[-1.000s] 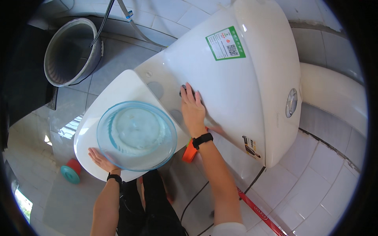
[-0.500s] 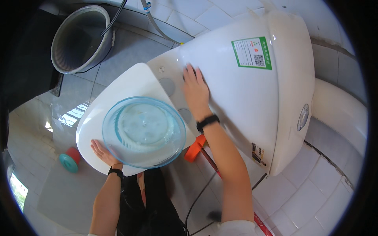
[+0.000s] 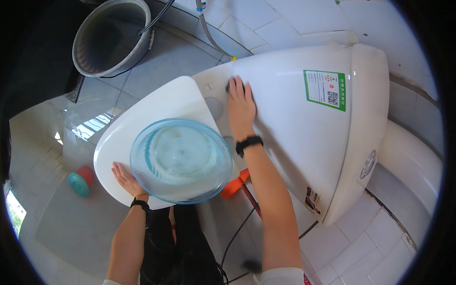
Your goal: Cleaning the exterior of a toilet tank and lid with a rag.
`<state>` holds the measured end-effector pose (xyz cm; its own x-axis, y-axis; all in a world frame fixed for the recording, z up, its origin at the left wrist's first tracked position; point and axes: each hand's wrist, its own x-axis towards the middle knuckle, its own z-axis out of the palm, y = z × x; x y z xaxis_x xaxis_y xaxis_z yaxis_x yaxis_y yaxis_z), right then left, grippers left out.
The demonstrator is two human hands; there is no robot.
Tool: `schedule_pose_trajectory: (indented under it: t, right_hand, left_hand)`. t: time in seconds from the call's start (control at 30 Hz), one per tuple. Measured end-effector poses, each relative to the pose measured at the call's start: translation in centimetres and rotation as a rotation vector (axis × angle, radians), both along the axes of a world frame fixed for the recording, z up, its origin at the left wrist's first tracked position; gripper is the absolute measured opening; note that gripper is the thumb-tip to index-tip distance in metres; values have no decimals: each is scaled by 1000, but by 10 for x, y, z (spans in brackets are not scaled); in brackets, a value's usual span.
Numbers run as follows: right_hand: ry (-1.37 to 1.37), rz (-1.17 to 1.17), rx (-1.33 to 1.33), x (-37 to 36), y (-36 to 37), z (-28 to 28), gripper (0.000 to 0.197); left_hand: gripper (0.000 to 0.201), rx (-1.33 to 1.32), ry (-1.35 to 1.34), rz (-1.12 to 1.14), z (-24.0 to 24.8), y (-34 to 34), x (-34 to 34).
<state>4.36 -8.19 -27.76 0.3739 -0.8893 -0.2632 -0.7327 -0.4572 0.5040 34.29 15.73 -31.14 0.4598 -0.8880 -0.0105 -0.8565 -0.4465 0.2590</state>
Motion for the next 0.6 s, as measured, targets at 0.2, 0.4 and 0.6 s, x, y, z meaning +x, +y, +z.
schedule_pose_trajectory:
  t: [0.2,0.4,0.6]
  right_hand:
    - [62,62,-82,-5,13,-4,36]
    - [73,12,43,-72,135,8,38]
    - [78,-193,-323,-33,101,122,23]
  left_hand:
    - [58,-20,-22,-30,1,1,5]
    - [58,-10,-20,-24,-2,-2,-7]
    - [54,-23,-52,-32,0,4,8]
